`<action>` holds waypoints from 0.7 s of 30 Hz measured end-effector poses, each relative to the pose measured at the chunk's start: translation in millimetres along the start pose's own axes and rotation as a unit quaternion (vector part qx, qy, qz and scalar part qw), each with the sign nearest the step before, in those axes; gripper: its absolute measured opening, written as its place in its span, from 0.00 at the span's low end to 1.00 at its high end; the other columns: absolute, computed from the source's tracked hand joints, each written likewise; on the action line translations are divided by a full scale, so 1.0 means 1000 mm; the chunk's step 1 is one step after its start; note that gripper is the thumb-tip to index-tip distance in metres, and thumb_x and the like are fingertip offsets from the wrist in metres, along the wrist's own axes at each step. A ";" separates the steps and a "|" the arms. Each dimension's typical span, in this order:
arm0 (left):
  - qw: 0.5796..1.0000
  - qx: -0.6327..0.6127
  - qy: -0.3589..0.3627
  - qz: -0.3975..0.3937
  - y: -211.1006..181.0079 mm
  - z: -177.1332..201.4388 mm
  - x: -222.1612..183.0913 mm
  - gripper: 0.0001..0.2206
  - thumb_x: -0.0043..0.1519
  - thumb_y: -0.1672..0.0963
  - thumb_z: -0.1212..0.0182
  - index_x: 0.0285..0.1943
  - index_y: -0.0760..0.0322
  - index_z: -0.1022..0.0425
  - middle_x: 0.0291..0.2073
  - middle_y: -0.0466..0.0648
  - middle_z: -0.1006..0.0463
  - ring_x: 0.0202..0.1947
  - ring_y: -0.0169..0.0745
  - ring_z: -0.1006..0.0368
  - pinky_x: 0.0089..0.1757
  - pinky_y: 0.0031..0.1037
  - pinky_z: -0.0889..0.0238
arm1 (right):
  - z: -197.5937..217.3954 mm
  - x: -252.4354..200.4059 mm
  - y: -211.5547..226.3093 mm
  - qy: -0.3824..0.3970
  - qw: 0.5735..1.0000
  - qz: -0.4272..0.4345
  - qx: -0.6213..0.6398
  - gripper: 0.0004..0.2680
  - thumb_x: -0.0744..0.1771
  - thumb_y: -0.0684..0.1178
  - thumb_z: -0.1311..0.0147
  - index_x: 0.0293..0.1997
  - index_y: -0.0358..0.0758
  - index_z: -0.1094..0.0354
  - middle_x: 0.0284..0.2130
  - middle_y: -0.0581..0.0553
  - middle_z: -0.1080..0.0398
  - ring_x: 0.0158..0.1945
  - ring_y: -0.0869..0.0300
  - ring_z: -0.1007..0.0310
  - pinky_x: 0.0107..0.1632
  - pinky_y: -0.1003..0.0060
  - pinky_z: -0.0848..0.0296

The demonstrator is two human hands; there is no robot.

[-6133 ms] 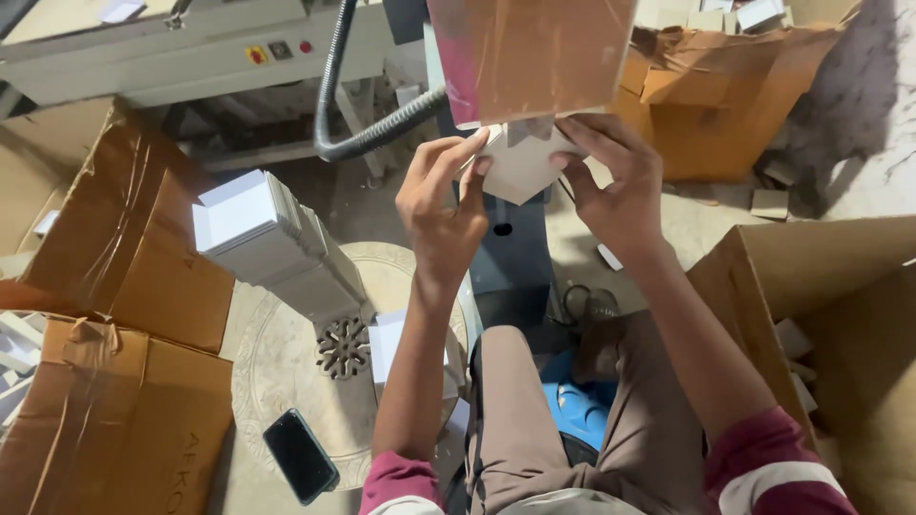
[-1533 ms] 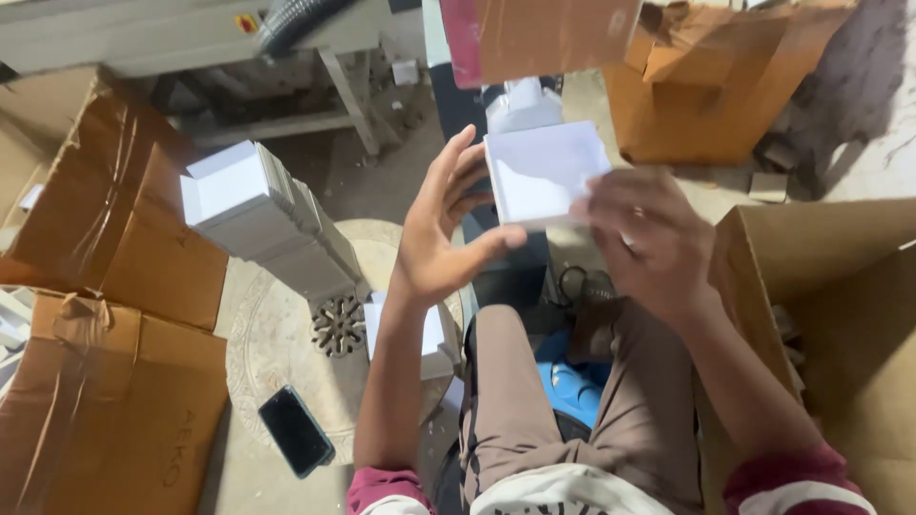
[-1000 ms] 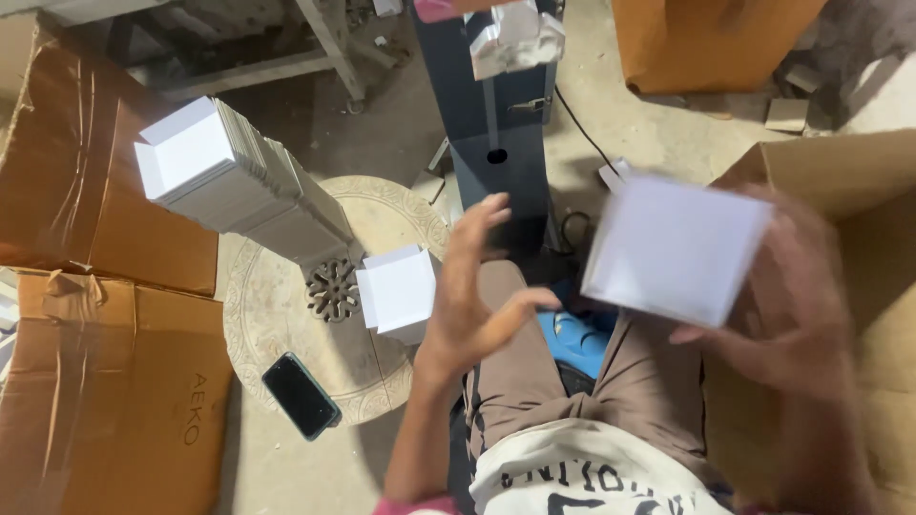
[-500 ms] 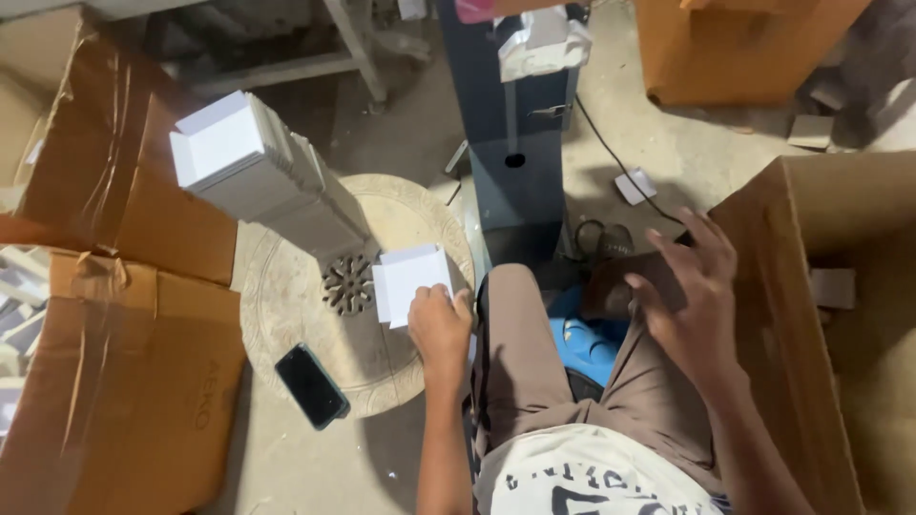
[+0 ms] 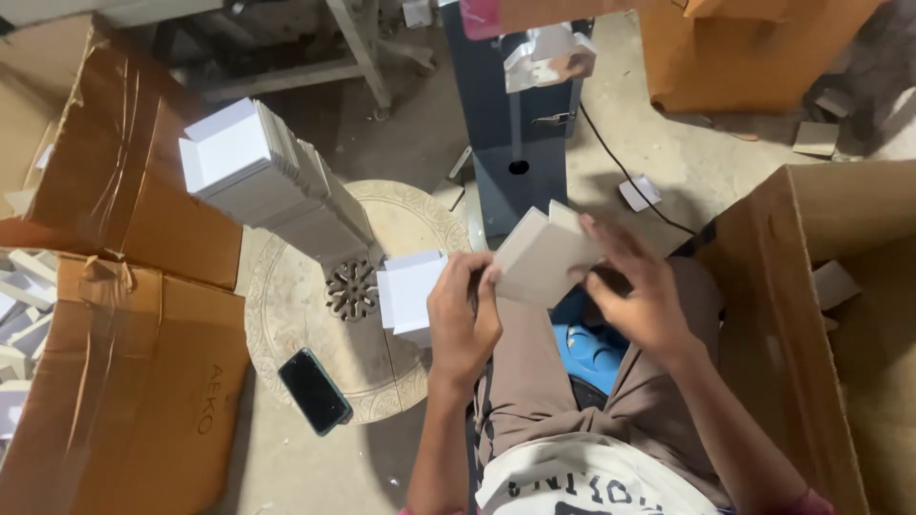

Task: The recorder is folding and assembling small white cardboard boxes at a workstation.

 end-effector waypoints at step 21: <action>0.953 -0.081 -0.090 -0.279 -0.043 0.000 0.142 0.17 0.68 0.68 0.41 0.63 0.63 0.23 0.46 0.50 0.22 0.45 0.40 0.22 0.45 0.28 0.28 | 0.026 0.137 -0.026 -0.113 0.976 0.026 0.184 0.14 0.72 0.35 0.44 0.66 0.37 0.32 0.49 0.39 0.29 0.35 0.61 0.29 0.37 0.69 0.28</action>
Point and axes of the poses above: each hand's wrist, its own x-axis towards the middle knuckle, its own z-axis out of the back of the hand, y = z × x, the point moved 2 cm from there along x, towards the middle knuckle
